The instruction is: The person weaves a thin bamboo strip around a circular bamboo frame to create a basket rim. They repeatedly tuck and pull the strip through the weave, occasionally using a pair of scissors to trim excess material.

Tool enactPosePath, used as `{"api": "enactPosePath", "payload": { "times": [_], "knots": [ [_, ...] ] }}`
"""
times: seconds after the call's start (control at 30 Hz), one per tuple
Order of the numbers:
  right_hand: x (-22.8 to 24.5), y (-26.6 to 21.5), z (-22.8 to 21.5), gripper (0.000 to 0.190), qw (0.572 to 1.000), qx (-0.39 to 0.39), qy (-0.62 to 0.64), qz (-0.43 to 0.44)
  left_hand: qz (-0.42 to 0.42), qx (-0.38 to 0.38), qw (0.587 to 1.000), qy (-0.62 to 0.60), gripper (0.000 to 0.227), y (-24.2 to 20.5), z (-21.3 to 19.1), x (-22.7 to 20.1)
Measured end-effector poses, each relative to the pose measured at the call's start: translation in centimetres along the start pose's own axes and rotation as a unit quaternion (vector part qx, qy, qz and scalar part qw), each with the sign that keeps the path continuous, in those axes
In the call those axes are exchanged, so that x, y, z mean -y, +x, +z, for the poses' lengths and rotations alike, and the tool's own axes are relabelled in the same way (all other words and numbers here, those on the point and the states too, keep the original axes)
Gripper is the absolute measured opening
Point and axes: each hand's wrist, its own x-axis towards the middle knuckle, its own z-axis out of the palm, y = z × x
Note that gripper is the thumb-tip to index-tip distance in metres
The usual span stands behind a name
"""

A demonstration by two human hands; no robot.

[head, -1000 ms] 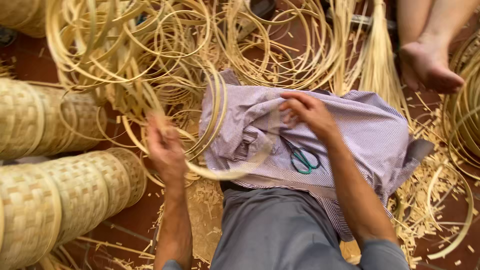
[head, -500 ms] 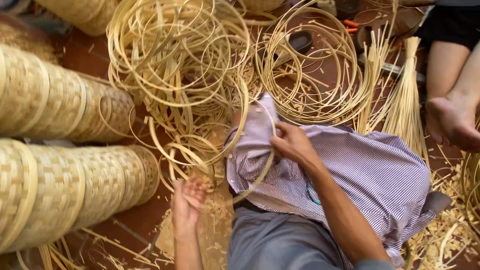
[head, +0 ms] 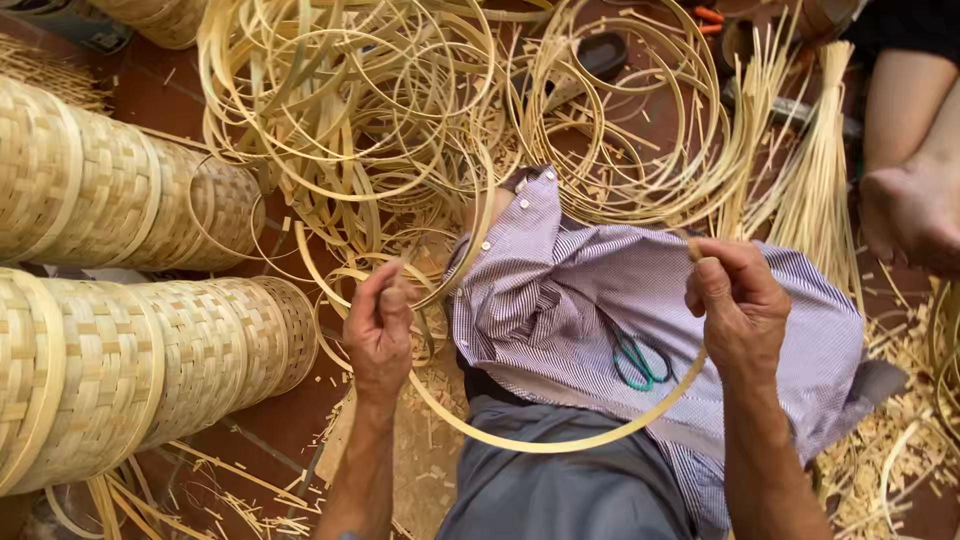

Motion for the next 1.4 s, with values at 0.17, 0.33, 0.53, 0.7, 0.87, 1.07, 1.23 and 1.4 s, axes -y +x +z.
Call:
{"api": "enactPosePath", "payload": {
  "times": [0.17, 0.33, 0.53, 0.7, 0.87, 1.07, 1.23, 1.4],
  "knots": [
    [5.9, -1.3, 0.4, 0.027, 0.946, 0.235, -0.193, -0.109, 0.1, 0.194, 0.973, 0.069, 0.021, 0.4, 2.1, -5.8],
    [10.2, -3.4, 0.6, 0.025, 0.916, 0.303, -0.232, -0.121, 0.152, 0.306, 0.934, 0.106, 0.031, -0.1, 3.9, -10.3],
    [12.1, -3.1, 2.0, 0.026, 0.884, 0.348, -0.278, -0.143, 0.188, 0.412, 0.886, 0.102, 0.036, 1.1, 5.1, -12.5],
    [12.5, -3.0, 1.6, 0.023, 0.882, 0.356, -0.271, -0.147, 0.215, 0.439, 0.863, 0.13, 0.037, 1.7, 6.2, -12.3],
    [11.9, -3.1, 1.1, 0.021, 0.883, 0.359, -0.262, -0.152, 0.194, 0.462, 0.858, 0.109, 0.035, 1.7, 6.8, -11.8],
    [11.8, -2.8, 1.2, 0.021, 0.888, 0.354, -0.256, -0.144, 0.192, 0.458, 0.861, 0.111, 0.033, 1.4, 7.3, -11.3],
    [11.7, -2.0, 1.2, 0.021, 0.892, 0.35, -0.253, -0.135, 0.187, 0.461, 0.86, 0.111, 0.035, 1.4, 7.8, -10.7],
    [10.1, -2.6, 0.2, 0.021, 0.897, 0.343, -0.239, -0.142, 0.169, 0.468, 0.863, 0.08, 0.032, 1.4, 8.2, -9.6]
  ]
}}
